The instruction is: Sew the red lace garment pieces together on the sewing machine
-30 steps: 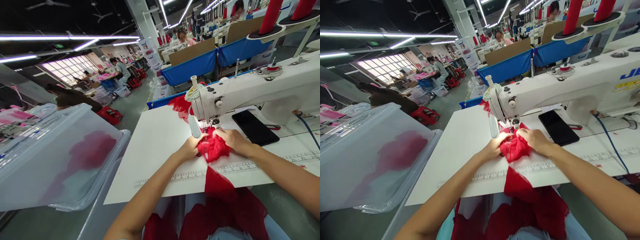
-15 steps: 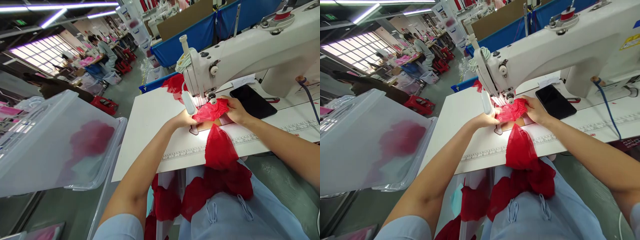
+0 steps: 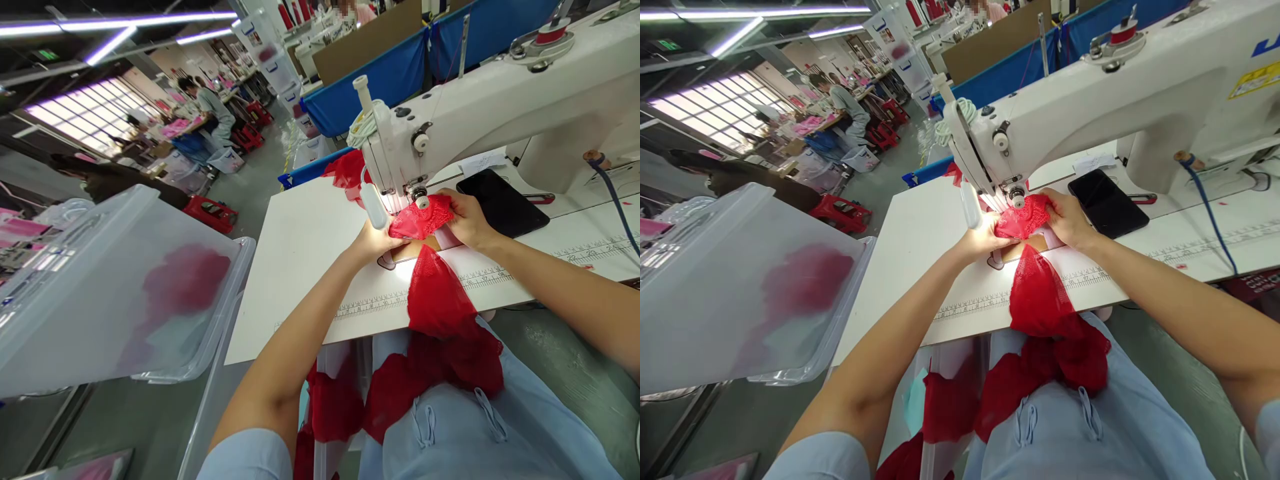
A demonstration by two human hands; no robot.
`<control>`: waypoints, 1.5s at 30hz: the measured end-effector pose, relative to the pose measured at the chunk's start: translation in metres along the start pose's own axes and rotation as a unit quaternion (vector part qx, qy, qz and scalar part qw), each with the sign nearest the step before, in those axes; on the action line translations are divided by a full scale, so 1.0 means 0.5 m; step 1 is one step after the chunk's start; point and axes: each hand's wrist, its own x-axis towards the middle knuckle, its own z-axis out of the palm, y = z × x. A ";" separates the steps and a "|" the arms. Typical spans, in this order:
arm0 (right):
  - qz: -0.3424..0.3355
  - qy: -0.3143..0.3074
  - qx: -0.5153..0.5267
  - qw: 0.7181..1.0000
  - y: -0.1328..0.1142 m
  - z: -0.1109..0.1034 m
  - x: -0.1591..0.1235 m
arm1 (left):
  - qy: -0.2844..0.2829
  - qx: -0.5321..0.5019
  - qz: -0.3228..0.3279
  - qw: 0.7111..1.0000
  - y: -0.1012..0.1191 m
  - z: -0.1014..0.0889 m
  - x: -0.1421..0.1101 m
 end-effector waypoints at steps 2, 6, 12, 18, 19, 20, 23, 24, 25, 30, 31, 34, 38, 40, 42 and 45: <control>-0.003 0.002 0.010 1.000 -0.001 0.001 0.000 | 0.016 0.037 0.012 0.999 -0.007 0.011 -0.002; -0.004 -0.005 0.013 1.000 -0.008 0.000 -0.002 | 0.072 0.139 0.033 0.987 -0.021 0.025 -0.006; -0.020 -0.072 -0.015 0.997 -0.018 -0.017 -0.008 | 0.090 0.302 0.098 0.944 -0.033 0.025 -0.023; -0.107 -0.206 -0.130 0.964 -0.015 -0.028 -0.018 | 0.092 0.418 0.198 0.882 -0.038 0.029 -0.041; -0.123 -0.225 -0.166 0.952 -0.014 -0.028 -0.021 | 0.092 0.433 0.214 0.871 -0.040 0.030 -0.042; -0.136 -0.236 -0.208 0.940 -0.014 -0.026 -0.024 | 0.090 0.445 0.229 0.861 -0.042 0.030 -0.043; -0.164 -0.228 -0.302 0.911 -0.016 -0.021 -0.031 | 0.084 0.469 0.261 0.840 -0.047 0.029 -0.044; -0.172 -0.224 -0.317 0.906 -0.017 -0.020 -0.031 | 0.082 0.475 0.270 0.833 -0.048 0.028 -0.044; -0.178 -0.223 -0.326 0.902 -0.020 -0.019 -0.032 | 0.079 0.483 0.280 0.826 -0.049 0.028 -0.045; -0.189 -0.234 -0.329 0.895 -0.031 -0.016 -0.028 | 0.071 0.518 0.312 0.793 -0.047 0.030 -0.054; -0.190 -0.236 -0.323 0.897 -0.032 -0.016 -0.027 | 0.081 0.524 0.312 0.788 -0.047 0.031 -0.057; -0.197 -0.239 -0.311 0.898 -0.033 -0.014 -0.025 | 0.118 0.541 0.326 0.766 -0.046 0.036 -0.066; -0.216 -0.233 -0.327 0.890 -0.031 -0.014 -0.026 | 0.107 0.538 0.331 0.768 -0.040 0.035 -0.077; -0.223 -0.232 -0.342 0.883 -0.032 -0.014 -0.027 | 0.090 0.548 0.321 0.767 -0.037 0.033 -0.082; -0.230 -0.226 -0.358 0.876 -0.035 -0.013 -0.028 | 0.086 0.562 0.309 0.762 -0.037 0.030 -0.086; -0.238 -0.212 -0.363 0.876 -0.039 -0.012 -0.029 | 0.081 0.573 0.298 0.759 -0.043 0.027 -0.090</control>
